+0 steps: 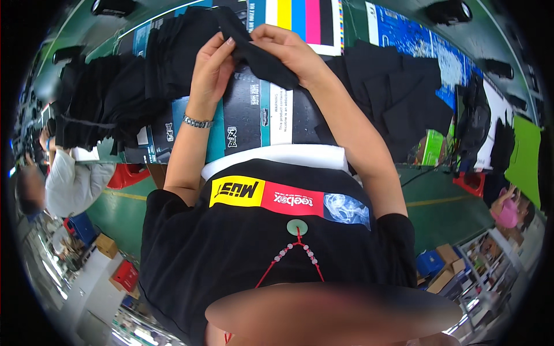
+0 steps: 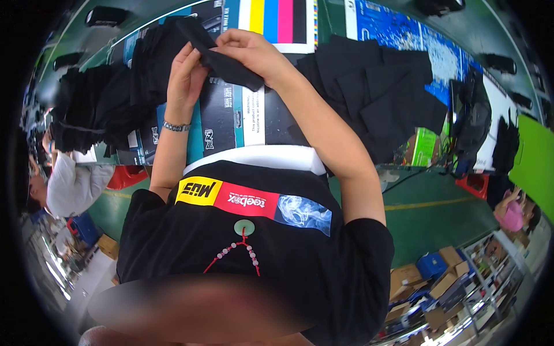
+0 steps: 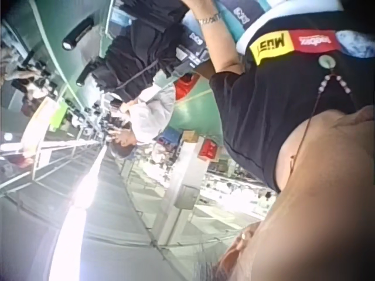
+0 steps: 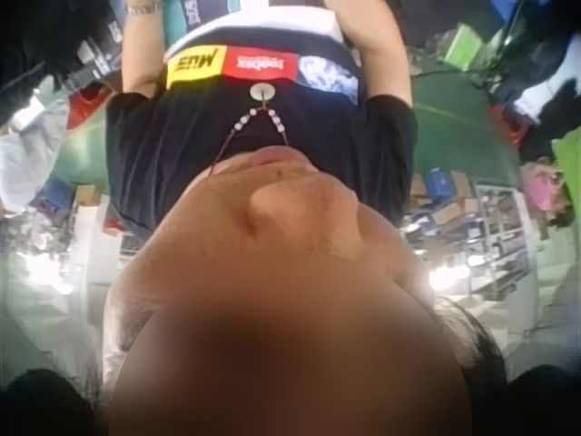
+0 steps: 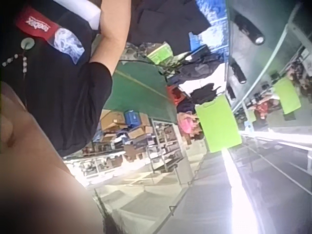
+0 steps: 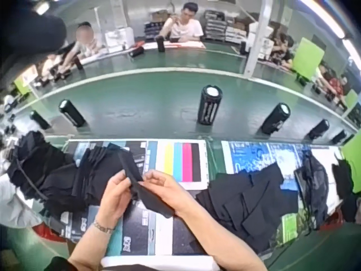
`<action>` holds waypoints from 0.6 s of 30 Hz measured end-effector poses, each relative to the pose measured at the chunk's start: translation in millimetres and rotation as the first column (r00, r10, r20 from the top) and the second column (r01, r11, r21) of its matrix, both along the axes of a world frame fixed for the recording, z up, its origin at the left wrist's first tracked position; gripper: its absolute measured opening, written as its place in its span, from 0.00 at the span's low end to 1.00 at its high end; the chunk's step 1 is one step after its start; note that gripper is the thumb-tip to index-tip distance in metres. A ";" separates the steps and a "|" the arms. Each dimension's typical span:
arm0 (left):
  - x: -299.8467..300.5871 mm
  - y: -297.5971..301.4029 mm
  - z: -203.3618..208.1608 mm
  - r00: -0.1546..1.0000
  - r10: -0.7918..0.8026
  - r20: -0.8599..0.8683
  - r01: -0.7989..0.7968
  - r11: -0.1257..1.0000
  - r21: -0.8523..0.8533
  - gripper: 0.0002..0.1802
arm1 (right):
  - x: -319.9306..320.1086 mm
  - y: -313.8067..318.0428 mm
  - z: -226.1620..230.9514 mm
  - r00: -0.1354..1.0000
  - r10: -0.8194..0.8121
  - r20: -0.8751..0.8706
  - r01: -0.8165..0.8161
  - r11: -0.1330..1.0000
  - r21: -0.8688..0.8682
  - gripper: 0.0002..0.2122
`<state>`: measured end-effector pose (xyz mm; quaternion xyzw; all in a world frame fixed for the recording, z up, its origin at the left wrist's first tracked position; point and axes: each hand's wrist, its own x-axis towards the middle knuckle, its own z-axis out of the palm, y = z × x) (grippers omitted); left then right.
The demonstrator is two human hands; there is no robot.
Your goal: The person places small black fabric covers over cylindrical speakers, pulling the material tight and tucking the edges into the top rim of each speaker one by one.
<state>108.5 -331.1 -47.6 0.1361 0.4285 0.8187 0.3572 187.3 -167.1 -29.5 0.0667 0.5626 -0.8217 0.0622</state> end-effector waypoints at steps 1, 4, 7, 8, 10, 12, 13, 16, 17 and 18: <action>-2.0 -2.2 0.0 1.000 -0.020 0.013 0.019 0.999 0.030 0.10 | -1.4 0.9 -0.9 0.999 -0.032 -0.020 0.030 0.997 -0.071 0.05; -4.5 -7.8 6.6 1.000 -0.012 0.000 0.012 0.996 0.083 0.12 | -4.3 8.8 3.7 0.997 0.032 -0.066 -0.042 0.988 -0.148 0.05; -7.1 -9.5 14.9 0.997 -0.078 0.008 0.077 0.993 0.088 0.16 | -6.1 12.3 14.7 0.999 -0.033 -0.024 0.026 0.968 -0.249 0.04; -10.9 -9.9 19.0 0.999 -0.044 -0.002 0.044 0.992 0.116 0.16 | -6.3 11.0 23.2 0.999 0.002 -0.033 -0.009 0.975 -0.221 0.04; -22.4 -8.1 30.1 0.975 -0.128 0.184 0.116 0.990 0.075 0.16 | -1.3 6.8 40.1 0.987 -0.160 0.014 0.154 0.918 -0.366 0.05; -36.1 6.4 41.6 0.989 -0.084 0.121 0.076 0.995 0.069 0.15 | 2.3 22.3 42.4 0.967 -0.207 -0.147 0.141 0.919 -0.368 0.14; -44.8 13.9 44.3 0.982 -0.170 -0.089 0.170 0.985 -0.008 0.16 | 6.7 29.9 53.9 0.957 -0.215 -0.196 0.139 0.930 -0.340 0.14; -50.7 48.3 80.5 0.802 -0.323 -0.502 0.333 0.940 -0.072 0.18 | 28.3 57.5 91.5 0.926 -0.238 -0.294 0.192 0.965 -0.177 0.13; -49.0 63.0 93.1 0.793 -0.316 -0.521 0.318 0.944 -0.088 0.18 | 31.1 68.7 101.5 0.909 -0.278 -0.309 0.259 0.960 -0.104 0.10; -46.1 79.1 102.9 0.783 -0.313 -0.537 0.306 0.946 -0.105 0.18 | 33.2 80.6 109.1 0.889 -0.322 -0.326 0.329 0.944 -0.034 0.08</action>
